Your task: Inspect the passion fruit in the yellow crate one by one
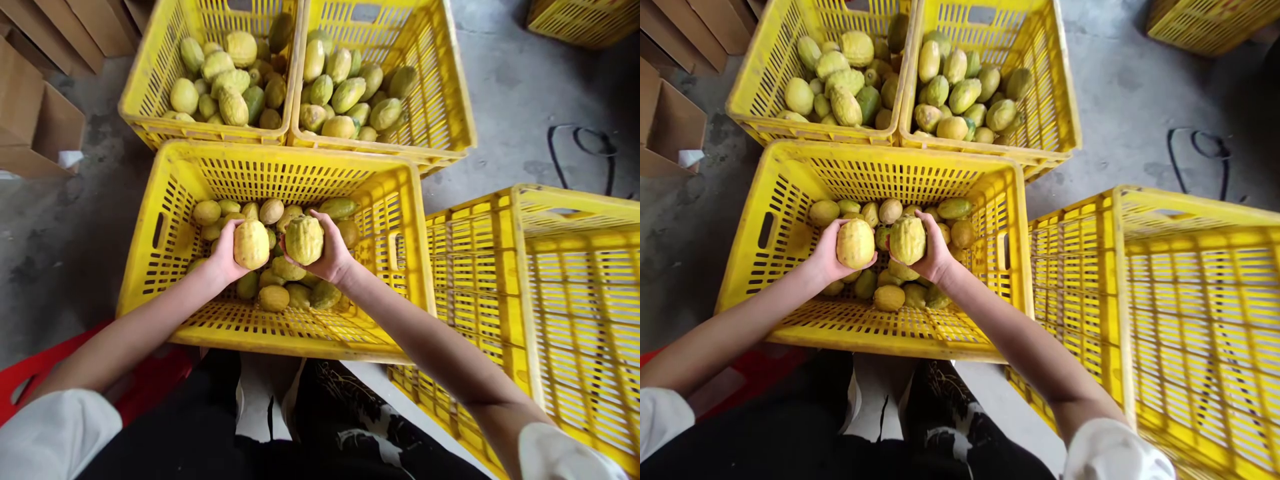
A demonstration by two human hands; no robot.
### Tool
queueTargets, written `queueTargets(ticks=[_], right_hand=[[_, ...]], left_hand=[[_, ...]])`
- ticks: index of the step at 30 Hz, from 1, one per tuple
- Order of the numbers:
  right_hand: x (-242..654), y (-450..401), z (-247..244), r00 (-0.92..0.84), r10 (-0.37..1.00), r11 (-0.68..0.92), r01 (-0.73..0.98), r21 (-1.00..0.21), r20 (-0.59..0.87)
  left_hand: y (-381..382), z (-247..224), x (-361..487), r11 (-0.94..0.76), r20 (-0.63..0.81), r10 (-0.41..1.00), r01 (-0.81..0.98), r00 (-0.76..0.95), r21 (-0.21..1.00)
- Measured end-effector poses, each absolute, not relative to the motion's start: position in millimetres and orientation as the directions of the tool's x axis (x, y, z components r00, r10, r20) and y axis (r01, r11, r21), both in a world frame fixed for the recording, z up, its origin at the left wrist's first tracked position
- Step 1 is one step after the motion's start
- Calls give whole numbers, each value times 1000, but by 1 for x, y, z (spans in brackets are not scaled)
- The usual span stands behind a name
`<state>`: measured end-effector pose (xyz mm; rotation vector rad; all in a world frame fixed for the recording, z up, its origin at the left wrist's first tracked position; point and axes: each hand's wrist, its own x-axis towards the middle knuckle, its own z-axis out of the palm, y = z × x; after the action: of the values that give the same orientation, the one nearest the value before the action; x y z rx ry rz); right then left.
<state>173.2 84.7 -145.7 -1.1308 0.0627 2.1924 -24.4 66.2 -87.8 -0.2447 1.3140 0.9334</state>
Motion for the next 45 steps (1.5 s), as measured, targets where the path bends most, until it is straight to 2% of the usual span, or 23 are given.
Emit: queueTargets(ticks=[4, 8, 12, 17, 25, 32, 41, 45], right_hand=[[167, 83, -141, -392, 531, -739, -649, -184, -751], [162, 81, -135, -350, 513, -707, -689, -156, -784], [161, 82, -134, -334, 538, -697, -693, -185, -774], [162, 84, -138, -341, 534, -752, -609, -251, -774], [165, 81, -146, -389, 552, -748, -622, -232, -738], [160, 81, -135, -359, 456, -732, -672, -114, -814], [165, 81, -133, -387, 471, -814, -537, -221, -793], [164, 80, -136, -375, 506, -798, -545, -257, -776]], left_hand=[[65, -95, -25, 614, -892, 451, -721, -12, 320], [64, -92, -22, 660, -919, 392, -705, 26, 262], [63, -92, -22, 677, -921, 388, -686, 24, 267], [62, -101, -26, 687, -913, 406, -672, 42, 275], [60, -89, -18, 665, -893, 449, -669, 4, 332], [57, -90, -17, 754, -905, 418, -584, 74, 300], [58, -84, -17, 733, -899, 437, -577, -7, 361], [59, -88, -17, 701, -909, 417, -637, 1, 321]])
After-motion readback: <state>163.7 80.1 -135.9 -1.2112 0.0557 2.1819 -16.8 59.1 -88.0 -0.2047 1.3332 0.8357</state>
